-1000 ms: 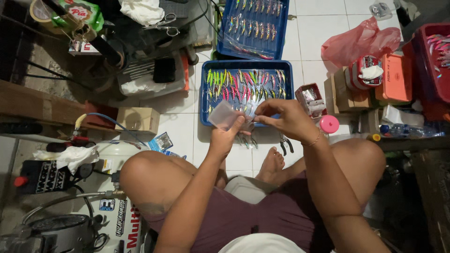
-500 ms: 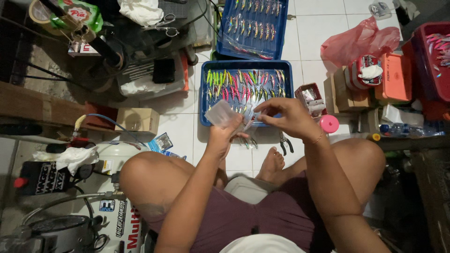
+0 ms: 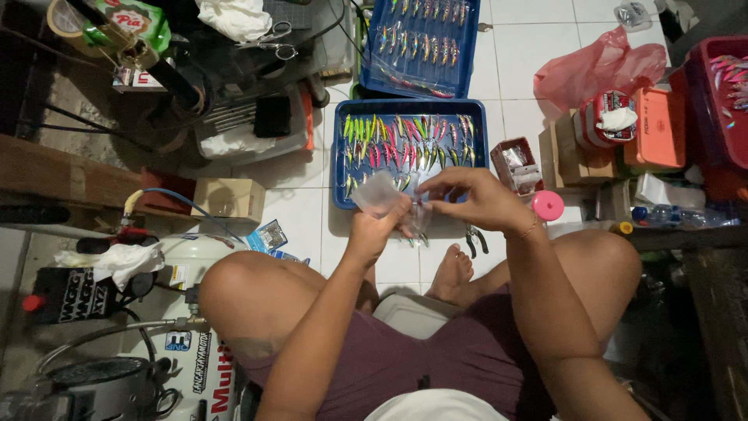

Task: The person picks up individual fishing lures from a tray and places them into a small plastic bag.

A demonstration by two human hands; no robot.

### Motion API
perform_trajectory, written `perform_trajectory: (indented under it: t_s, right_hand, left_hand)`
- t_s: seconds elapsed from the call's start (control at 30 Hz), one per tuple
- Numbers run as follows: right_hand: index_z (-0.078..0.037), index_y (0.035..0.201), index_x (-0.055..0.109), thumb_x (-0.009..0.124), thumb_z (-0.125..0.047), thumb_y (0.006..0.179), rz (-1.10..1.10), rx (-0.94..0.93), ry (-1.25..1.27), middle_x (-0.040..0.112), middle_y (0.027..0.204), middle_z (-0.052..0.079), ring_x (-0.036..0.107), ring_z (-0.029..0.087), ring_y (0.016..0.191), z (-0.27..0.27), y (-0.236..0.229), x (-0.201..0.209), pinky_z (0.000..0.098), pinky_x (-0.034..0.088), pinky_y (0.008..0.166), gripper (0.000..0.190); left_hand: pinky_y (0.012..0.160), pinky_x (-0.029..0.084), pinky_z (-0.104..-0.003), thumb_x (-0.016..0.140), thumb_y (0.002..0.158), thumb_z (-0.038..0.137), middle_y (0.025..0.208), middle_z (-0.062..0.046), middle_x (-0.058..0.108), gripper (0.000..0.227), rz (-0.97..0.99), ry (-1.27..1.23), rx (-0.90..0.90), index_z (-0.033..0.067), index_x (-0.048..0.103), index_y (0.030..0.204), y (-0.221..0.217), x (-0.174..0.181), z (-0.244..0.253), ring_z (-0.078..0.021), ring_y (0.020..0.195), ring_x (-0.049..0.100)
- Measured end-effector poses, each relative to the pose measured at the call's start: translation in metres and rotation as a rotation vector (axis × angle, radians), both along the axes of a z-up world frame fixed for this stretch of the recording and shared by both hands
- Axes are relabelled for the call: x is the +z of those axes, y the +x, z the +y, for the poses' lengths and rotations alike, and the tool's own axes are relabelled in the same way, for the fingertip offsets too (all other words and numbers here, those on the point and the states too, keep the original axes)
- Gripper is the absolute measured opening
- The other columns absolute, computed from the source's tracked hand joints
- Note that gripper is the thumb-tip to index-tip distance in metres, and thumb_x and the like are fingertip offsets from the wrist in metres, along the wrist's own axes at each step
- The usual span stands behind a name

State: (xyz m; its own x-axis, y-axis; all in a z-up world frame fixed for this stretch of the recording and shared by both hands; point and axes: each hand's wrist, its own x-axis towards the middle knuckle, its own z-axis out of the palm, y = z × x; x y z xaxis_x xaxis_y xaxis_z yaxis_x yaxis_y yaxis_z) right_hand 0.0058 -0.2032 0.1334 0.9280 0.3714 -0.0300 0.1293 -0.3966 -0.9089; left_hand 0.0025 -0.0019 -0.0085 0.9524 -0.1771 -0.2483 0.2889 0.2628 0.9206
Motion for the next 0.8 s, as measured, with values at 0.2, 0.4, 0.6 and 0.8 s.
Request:
perform_trajectory:
  t_s: [0.2, 0.4, 0.6, 0.8]
  right_hand:
    - [-0.004, 0.115, 0.077, 0.076, -0.005, 0.088, -0.026, -0.033, 0.071, 0.071, 0.087, 0.017, 0.069, 0.027, 0.083, -0.009, 0.003, -0.02, 0.044, 0.059, 0.08, 0.027]
    - [-0.002, 0.12, 0.075, 0.067, 0.004, 0.091, -0.133, 0.048, -0.072, 0.067, 0.09, 0.019, 0.067, 0.034, 0.087, 0.005, 0.001, -0.008, 0.047, 0.057, 0.08, 0.03]
    - [-0.012, 0.133, 0.063, 0.078, -0.006, 0.091, -0.183, -0.185, 0.082, 0.076, 0.097, 0.013, 0.075, 0.027, 0.096, 0.013, 0.0, -0.039, 0.0413, 0.059, 0.091, 0.045]
    - [-0.009, 0.129, 0.063, 0.066, 0.004, 0.09, -0.018, -0.043, -0.169, 0.075, 0.1, 0.021, 0.073, 0.042, 0.096, 0.024, 0.015, -0.087, 0.0539, 0.057, 0.086, 0.042]
  left_hand:
    - [0.091, 0.059, -0.042, 0.086, 0.086, 0.033, 0.096, -0.017, 0.078, 0.037, 0.021, 0.167, 0.168, 0.0012, 0.078, 0.103, -0.017, 0.051, -0.013, -0.0203, 0.096, 0.072]
    - [0.08, 0.064, -0.036, 0.088, 0.084, 0.03, 0.093, -0.012, 0.075, 0.036, 0.056, 0.055, 0.101, 0.0046, 0.074, 0.105, -0.014, 0.054, -0.007, -0.0206, 0.086, 0.075]
    - [0.084, 0.062, -0.035, 0.088, 0.079, 0.021, 0.089, -0.01, 0.078, 0.026, 0.065, 0.137, 0.021, 0.0088, 0.079, 0.1, -0.006, 0.061, -0.002, -0.0178, 0.079, 0.076]
    - [0.043, 0.061, -0.035, 0.064, 0.098, 0.012, 0.088, -0.02, 0.071, 0.019, 0.017, -0.107, 0.449, -0.0031, 0.062, 0.109, 0.029, 0.033, 0.033, -0.0316, 0.071, 0.075]
